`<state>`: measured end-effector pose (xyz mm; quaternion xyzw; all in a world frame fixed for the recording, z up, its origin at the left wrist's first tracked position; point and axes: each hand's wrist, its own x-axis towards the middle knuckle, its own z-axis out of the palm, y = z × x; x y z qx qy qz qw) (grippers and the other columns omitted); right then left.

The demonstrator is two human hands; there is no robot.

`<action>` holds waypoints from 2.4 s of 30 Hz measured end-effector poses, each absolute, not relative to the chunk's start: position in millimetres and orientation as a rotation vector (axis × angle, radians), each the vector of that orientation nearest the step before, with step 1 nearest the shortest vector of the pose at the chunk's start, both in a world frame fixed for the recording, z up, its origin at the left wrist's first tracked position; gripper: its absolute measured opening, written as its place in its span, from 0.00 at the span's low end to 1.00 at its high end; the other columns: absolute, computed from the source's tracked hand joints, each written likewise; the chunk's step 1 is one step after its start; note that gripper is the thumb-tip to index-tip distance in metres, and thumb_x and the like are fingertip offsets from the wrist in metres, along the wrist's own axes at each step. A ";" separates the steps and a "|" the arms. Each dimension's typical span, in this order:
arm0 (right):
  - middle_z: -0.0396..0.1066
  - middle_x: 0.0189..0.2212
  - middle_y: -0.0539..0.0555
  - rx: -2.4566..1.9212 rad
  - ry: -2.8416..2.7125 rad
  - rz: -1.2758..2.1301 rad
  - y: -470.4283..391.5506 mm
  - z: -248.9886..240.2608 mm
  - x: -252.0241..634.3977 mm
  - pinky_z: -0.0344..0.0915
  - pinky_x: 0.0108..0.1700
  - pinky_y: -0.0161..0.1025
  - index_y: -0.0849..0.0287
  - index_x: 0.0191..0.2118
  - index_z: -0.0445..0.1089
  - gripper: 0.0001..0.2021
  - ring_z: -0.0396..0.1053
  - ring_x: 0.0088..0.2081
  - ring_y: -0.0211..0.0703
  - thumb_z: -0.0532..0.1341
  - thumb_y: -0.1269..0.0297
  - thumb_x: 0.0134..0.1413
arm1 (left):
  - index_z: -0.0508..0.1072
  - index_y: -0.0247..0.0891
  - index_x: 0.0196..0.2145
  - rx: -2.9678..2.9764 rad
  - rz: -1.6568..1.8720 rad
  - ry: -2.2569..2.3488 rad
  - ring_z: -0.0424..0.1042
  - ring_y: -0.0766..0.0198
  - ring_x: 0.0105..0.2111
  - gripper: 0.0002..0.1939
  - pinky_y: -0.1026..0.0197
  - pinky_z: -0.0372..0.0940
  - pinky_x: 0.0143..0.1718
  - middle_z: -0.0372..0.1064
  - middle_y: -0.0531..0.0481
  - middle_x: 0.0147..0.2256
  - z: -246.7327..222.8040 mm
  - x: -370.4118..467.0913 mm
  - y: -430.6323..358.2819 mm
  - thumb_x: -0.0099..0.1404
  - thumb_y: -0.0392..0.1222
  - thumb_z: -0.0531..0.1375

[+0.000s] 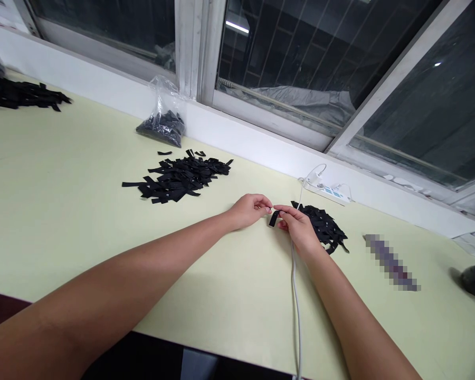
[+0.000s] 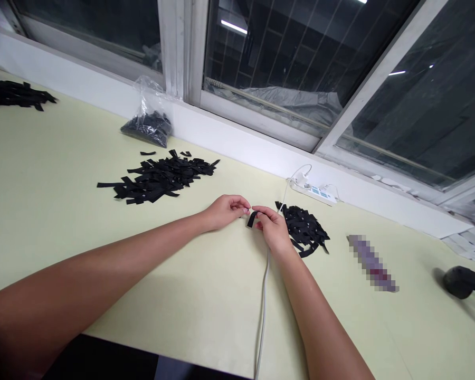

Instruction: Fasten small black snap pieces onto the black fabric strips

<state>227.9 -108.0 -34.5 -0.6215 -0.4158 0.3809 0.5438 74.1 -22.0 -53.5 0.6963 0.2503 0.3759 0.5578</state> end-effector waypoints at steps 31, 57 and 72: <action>0.69 0.28 0.50 -1.321 -0.910 0.989 -110.8 -31.2 222.6 0.68 0.40 0.42 0.57 0.34 0.72 0.14 0.68 0.31 0.40 0.70 0.61 0.37 | 0.76 0.34 0.37 1.677 0.870 0.577 0.74 0.64 0.35 0.09 0.60 0.66 0.41 0.76 0.46 0.34 -57.1 73.5 -20.4 0.59 0.40 0.64; 0.76 0.41 0.56 -1.415 -1.282 0.746 -108.4 -46.8 229.3 0.66 0.38 0.40 0.56 0.44 0.73 0.17 0.71 0.36 0.42 0.65 0.58 0.47 | 0.75 0.35 0.37 1.686 0.856 0.602 0.71 0.67 0.30 0.10 0.62 0.64 0.35 0.76 0.50 0.29 -52.4 70.7 -25.7 0.58 0.42 0.65; 0.76 0.39 0.56 -1.428 -1.211 0.787 -109.0 -39.8 226.5 0.69 0.40 0.42 0.57 0.43 0.73 0.17 0.71 0.34 0.41 0.66 0.59 0.44 | 0.77 0.40 0.45 2.035 0.928 0.688 0.65 0.66 0.29 0.14 0.62 0.62 0.35 0.73 0.50 0.37 -52.6 69.7 -28.8 0.65 0.44 0.58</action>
